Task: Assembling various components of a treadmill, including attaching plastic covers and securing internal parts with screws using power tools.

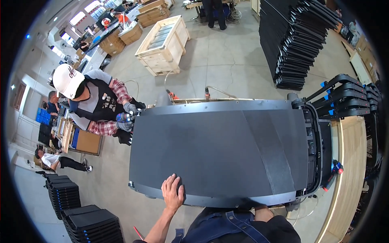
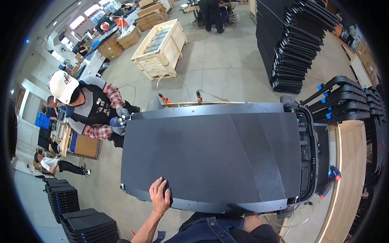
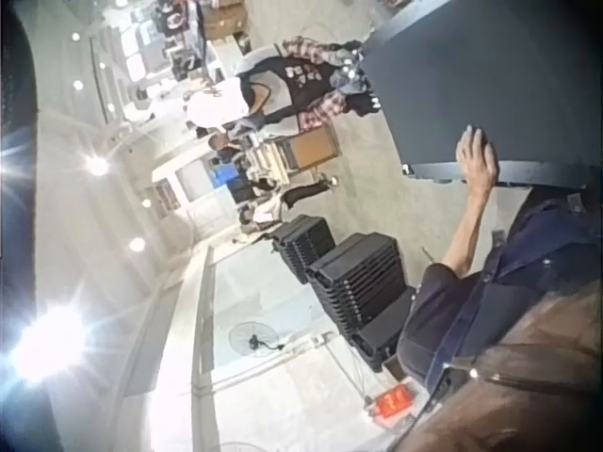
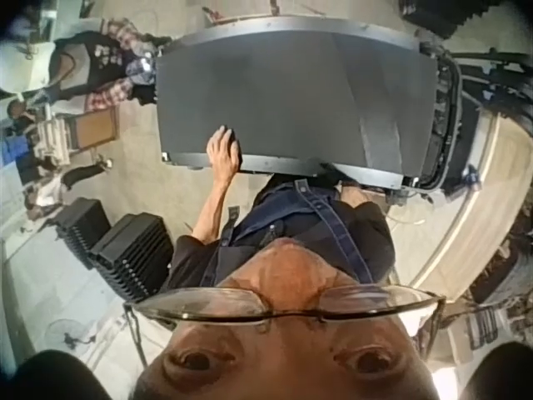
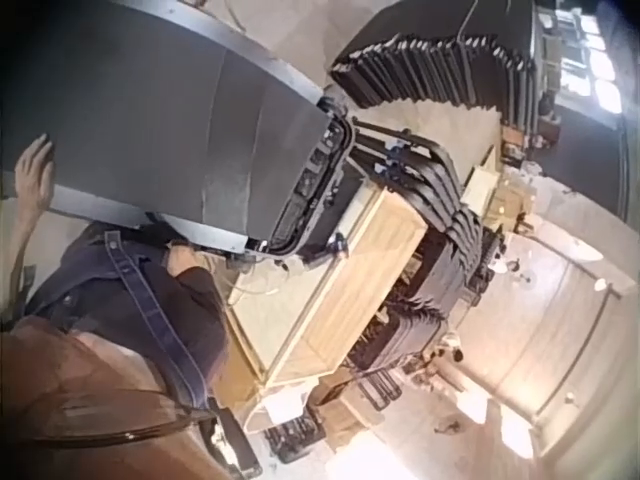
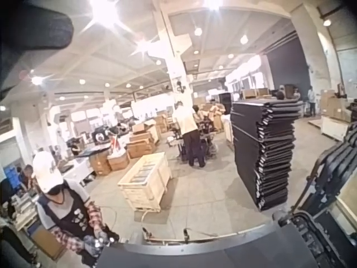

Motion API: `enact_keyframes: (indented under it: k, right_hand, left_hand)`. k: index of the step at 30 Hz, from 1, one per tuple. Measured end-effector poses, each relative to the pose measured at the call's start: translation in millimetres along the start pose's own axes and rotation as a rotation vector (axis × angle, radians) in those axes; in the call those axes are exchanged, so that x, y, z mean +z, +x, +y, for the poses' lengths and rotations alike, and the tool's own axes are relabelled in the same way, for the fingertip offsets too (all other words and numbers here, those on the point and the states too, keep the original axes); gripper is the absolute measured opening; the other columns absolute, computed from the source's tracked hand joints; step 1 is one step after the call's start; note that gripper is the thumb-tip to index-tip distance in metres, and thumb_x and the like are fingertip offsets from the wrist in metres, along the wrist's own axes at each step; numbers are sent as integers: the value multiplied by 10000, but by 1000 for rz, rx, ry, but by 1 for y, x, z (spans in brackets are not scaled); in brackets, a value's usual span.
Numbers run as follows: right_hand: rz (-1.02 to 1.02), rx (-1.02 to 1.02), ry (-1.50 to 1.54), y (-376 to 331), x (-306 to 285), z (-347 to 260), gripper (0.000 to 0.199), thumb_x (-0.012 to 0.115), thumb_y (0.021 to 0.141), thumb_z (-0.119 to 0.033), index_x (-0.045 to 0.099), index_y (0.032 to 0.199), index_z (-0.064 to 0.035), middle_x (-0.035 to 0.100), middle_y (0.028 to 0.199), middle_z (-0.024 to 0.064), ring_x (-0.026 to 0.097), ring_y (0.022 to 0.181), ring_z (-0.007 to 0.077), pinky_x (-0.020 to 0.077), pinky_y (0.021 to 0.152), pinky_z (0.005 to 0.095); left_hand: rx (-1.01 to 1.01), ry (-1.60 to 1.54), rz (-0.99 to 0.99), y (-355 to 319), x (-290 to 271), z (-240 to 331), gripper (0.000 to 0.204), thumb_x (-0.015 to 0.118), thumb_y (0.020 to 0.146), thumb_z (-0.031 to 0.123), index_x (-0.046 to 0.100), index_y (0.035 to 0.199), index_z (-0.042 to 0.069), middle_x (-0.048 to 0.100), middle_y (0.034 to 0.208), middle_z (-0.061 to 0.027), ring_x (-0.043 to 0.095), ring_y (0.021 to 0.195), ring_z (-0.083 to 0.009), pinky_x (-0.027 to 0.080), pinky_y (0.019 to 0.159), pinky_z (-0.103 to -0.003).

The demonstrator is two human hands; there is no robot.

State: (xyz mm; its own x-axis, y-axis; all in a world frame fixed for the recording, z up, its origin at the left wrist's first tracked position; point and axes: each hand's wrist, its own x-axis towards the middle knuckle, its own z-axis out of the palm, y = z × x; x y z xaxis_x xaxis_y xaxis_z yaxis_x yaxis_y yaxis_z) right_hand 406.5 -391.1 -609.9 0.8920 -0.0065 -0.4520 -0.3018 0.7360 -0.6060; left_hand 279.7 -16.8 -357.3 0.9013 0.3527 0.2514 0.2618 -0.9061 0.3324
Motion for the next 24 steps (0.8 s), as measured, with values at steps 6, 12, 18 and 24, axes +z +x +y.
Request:
enact_keyframes:
  k: [6, 12, 18, 24]
  right_hand:
    - [50, 121, 87, -47, -42, -13, 226, 604, 978, -283, 660, 1029, -70, 676, 951, 16, 613, 826, 146, 511, 641, 283]
    - [100, 258, 105, -55, -53, -27, 228, 599, 981, -289, 661, 1028, -74, 677, 951, 16, 613, 827, 147, 510, 636, 284]
    - [181, 351, 137, -32, 101, -26, 230, 594, 983, -294, 663, 1026, -79, 678, 951, 17, 613, 829, 147, 510, 631, 285]
    - [257, 438, 177, -78, 72, -25, 233, 589, 986, -300, 665, 1025, -83, 678, 950, 18, 613, 830, 148, 509, 626, 286]
  left_hand:
    - [-17, -1, -6, -3, 2, 2, 395, 646, 881, 203, 615, 1260, 92, 574, 1369, -126, 520, 1269, -338, 360, 1106, -516]
    - [-18, -18, 0, 0, -7, 5, 391, 640, 874, 171, 613, 1252, 72, 569, 1376, -140, 517, 1275, -350, 361, 1102, -507]
    - [-1, -32, 22, -2, -10, 3, 396, 651, 872, 183, 621, 1249, 66, 573, 1373, -142, 524, 1268, -347, 366, 1098, -495]
    - [-12, -81, 81, -14, -11, -7, 403, 697, 867, 243, 644, 1228, 72, 583, 1357, -130, 520, 1279, -328, 368, 1103, -489]
